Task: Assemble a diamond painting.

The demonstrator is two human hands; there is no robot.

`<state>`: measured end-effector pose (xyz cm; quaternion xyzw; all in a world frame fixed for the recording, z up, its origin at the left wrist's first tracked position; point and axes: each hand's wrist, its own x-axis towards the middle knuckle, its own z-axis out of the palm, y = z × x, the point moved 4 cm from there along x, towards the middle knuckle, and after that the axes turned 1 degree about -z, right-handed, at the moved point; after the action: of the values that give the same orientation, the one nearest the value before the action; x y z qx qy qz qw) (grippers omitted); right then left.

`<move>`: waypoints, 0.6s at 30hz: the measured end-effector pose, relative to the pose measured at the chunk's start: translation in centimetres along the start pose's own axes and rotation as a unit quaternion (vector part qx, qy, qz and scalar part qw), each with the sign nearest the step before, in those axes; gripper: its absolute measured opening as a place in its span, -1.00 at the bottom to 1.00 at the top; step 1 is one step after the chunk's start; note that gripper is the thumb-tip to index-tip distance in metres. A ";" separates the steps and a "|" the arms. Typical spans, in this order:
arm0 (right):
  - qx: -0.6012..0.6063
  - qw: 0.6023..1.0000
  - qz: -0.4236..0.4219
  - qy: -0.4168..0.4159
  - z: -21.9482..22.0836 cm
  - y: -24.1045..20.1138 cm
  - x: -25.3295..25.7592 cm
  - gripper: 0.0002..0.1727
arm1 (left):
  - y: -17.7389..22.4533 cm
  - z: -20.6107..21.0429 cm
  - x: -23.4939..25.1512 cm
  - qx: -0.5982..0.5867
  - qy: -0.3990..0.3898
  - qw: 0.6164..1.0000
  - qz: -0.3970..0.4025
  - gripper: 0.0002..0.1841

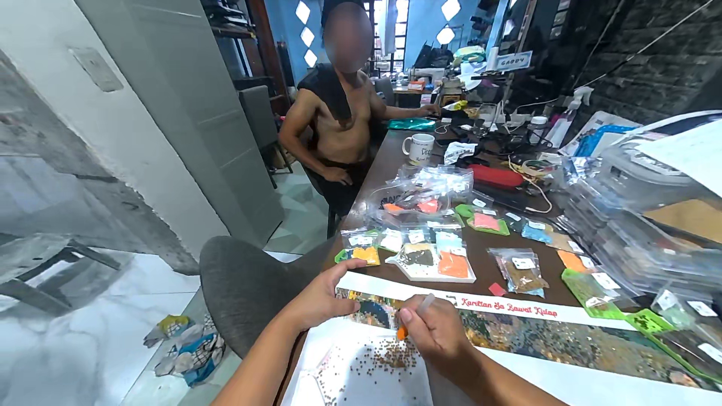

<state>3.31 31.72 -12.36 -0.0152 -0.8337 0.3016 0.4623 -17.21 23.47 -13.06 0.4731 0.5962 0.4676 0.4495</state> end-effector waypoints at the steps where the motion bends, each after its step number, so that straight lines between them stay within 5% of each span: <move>1: -0.002 1.000 0.003 -0.001 0.0 0.1 -0.1 -0.50 | 0.0 0.0 0.0 -0.001 0.000 1.000 0.001 -0.19; 18: -0.010 1.000 0.015 -0.008 0.2 0.0 0.0 -0.51 | 0.1 0.0 -0.1 -0.015 0.000 1.000 0.001 -0.19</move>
<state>3.18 31.66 -12.41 -0.0303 -0.8402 0.3003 0.4505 -17.14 23.36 -13.00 0.4666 0.5886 0.4773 0.4561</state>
